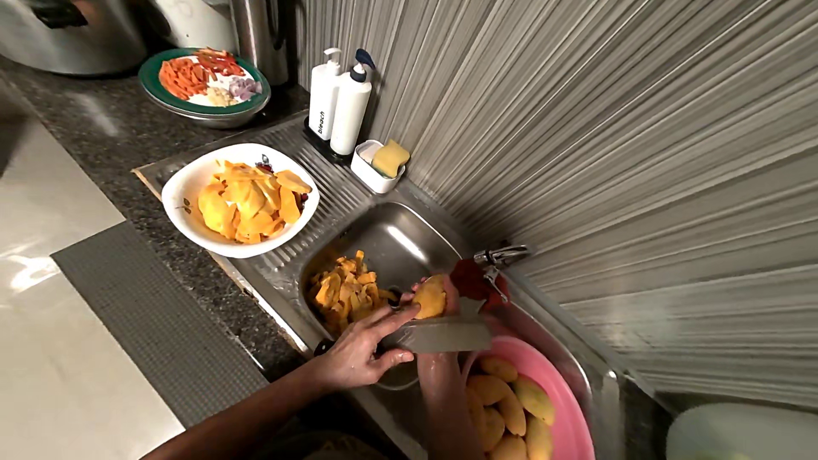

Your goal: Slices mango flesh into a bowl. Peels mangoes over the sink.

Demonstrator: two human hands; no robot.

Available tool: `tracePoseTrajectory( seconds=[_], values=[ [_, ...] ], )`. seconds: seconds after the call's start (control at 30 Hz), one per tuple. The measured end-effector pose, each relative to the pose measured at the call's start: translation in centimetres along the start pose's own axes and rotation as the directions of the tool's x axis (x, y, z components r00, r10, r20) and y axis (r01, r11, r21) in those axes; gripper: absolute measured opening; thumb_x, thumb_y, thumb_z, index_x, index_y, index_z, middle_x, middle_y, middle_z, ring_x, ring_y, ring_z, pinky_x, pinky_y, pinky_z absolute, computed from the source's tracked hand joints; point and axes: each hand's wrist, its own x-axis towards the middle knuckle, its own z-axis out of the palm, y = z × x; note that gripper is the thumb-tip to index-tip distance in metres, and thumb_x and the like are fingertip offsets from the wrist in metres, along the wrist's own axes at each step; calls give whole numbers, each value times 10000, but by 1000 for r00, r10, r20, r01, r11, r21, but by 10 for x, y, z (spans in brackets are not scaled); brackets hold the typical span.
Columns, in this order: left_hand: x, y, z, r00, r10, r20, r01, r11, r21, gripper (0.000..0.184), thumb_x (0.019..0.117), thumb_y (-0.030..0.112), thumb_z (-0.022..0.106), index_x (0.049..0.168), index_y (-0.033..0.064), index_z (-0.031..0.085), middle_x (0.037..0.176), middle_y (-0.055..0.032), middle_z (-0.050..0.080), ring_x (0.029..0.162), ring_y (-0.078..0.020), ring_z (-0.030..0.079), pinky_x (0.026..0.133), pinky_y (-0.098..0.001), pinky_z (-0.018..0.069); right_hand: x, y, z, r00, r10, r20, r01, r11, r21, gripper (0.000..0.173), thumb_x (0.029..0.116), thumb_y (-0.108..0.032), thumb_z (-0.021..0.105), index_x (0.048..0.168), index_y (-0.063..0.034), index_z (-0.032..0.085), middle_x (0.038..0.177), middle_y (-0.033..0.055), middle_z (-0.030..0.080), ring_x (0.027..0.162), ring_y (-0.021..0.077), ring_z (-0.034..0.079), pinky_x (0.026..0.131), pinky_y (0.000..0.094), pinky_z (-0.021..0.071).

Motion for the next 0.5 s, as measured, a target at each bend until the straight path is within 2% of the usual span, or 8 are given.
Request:
tracePoseTrajectory(
  seconds=[0.13, 0.2, 0.3, 0.37, 0.4, 0.47, 0.5],
  values=[
    [0, 0, 4, 998, 31, -60, -30, 999, 18, 566, 993, 456, 639, 1516, 283, 508, 1269, -102, 637, 1044, -154, 663, 880, -365, 590, -1, 1, 2, 996, -85, 2, 85, 996, 23, 318, 1074, -394, 374, 1041, -110, 513, 772, 45, 648, 623, 186, 680, 564, 335, 598],
    [2, 0, 4, 993, 61, -103, -57, 997, 42, 530, 990, 451, 646, 1480, 275, 546, 1205, -101, 646, 983, -148, 669, 825, -350, 598, -5, 5, 4, 989, -149, -6, 149, 989, 0, 307, 1073, -379, 387, 1103, -103, 519, 817, 48, 656, 654, 177, 684, 587, 330, 604],
    [9, 1, 1, 988, 85, -132, -81, 996, 39, 451, 983, 429, 667, 1385, 233, 608, 1197, -89, 653, 990, -135, 674, 814, -335, 603, -10, 13, 5, 964, -267, 16, 268, 962, -59, 272, 1074, -276, 410, 1219, -83, 535, 908, 50, 660, 750, 154, 688, 661, 322, 610],
    [12, 3, -3, 992, 83, -98, -84, 996, -3, 436, 981, 426, 672, 1348, 199, 618, 1215, -84, 647, 1039, -131, 662, 857, -323, 591, -7, 11, 4, 968, -245, 48, 248, 967, -57, 273, 1075, -248, 386, 1255, -82, 508, 907, 38, 665, 740, 144, 694, 648, 307, 611],
    [12, 4, -6, 995, 76, -58, -78, 996, -39, 455, 981, 416, 675, 1363, 180, 607, 1261, -87, 644, 1100, -133, 649, 914, -323, 576, -4, 8, 4, 974, -213, 71, 218, 974, -65, 268, 1077, -256, 357, 1259, -100, 478, 889, 18, 662, 719, 130, 691, 629, 289, 605],
    [12, 3, -11, 998, 50, 22, -48, 996, -75, 554, 988, 422, 661, 1478, 194, 535, 1387, -95, 607, 1216, -142, 618, 1014, -346, 544, 2, 4, -2, 979, -158, 129, 162, 987, -18, 287, 1067, -280, 368, 1288, -117, 453, 892, 18, 655, 708, 135, 682, 611, 283, 594],
    [11, 2, -12, 999, 37, 36, -35, 997, -65, 578, 991, 437, 651, 1508, 218, 512, 1386, -100, 606, 1202, -149, 623, 1004, -356, 547, 3, 3, -4, 981, -128, 145, 127, 992, 14, 297, 1064, -294, 374, 1300, -123, 432, 894, 26, 655, 695, 143, 683, 596, 289, 593]
  ],
)
